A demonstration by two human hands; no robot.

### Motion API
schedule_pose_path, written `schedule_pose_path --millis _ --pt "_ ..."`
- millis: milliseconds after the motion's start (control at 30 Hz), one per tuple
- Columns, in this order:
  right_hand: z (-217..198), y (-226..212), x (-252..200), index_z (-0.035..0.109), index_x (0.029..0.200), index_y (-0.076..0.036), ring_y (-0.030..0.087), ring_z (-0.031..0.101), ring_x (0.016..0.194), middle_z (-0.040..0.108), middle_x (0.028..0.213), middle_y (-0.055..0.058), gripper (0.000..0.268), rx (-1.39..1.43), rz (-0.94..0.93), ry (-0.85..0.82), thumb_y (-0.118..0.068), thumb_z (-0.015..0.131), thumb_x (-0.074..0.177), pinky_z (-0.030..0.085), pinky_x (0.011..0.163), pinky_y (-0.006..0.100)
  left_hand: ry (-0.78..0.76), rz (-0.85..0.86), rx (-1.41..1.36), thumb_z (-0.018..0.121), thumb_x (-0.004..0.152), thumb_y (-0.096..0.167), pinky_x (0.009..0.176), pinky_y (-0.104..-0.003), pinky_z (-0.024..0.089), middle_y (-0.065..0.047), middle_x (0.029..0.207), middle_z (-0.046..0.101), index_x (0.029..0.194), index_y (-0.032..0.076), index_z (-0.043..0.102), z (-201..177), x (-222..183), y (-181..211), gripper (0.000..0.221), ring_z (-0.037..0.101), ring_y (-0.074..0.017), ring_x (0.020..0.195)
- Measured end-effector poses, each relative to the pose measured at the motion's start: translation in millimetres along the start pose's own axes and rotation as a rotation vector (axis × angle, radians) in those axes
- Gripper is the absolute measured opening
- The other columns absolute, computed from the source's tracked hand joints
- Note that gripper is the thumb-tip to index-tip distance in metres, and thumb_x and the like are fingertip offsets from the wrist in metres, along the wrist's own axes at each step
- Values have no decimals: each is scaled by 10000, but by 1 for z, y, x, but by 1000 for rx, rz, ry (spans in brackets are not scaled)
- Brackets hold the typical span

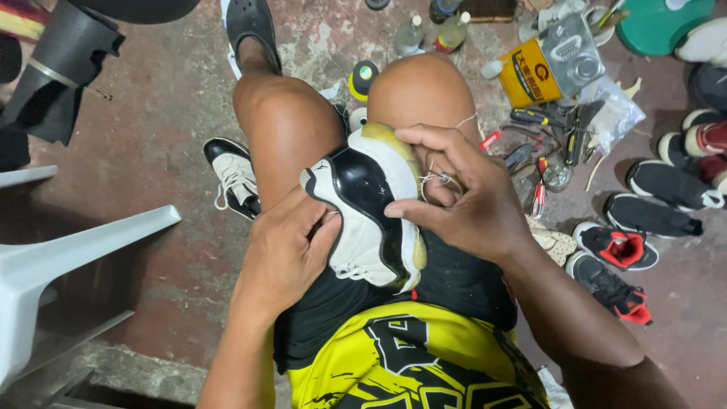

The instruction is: The person sews the sole of a sneaker using a needle and thread, pulling the thread through the sole and tightening it with the assistance of another person's hands.

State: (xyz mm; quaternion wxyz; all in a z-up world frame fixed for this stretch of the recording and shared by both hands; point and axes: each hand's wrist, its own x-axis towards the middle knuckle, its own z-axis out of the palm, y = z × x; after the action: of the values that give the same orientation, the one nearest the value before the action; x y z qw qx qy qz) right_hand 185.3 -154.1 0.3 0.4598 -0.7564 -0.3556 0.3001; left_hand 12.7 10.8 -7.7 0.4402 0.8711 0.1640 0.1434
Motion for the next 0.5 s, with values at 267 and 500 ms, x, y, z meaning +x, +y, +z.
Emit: schedule_pose_path --millis 267,500 --pt "11 10 9 579 1389 -69 -24 321 619 384 725 -100 721 134 26 -8 -46 926 757 320 534 152 126 -218 -215 734 931 94 538 -317 366 -77 647 456 707 5 497 3 -11 -24 338 447 -178 561" --pt "18 4 14 568 1364 -35 -13 443 680 551 919 -64 688 252 112 8 38 883 756 443 587 153 344 -295 -606 697 963 51 521 -272 298 24 617 359 625 74 303 17 -33 -45 519 369 -56 558"
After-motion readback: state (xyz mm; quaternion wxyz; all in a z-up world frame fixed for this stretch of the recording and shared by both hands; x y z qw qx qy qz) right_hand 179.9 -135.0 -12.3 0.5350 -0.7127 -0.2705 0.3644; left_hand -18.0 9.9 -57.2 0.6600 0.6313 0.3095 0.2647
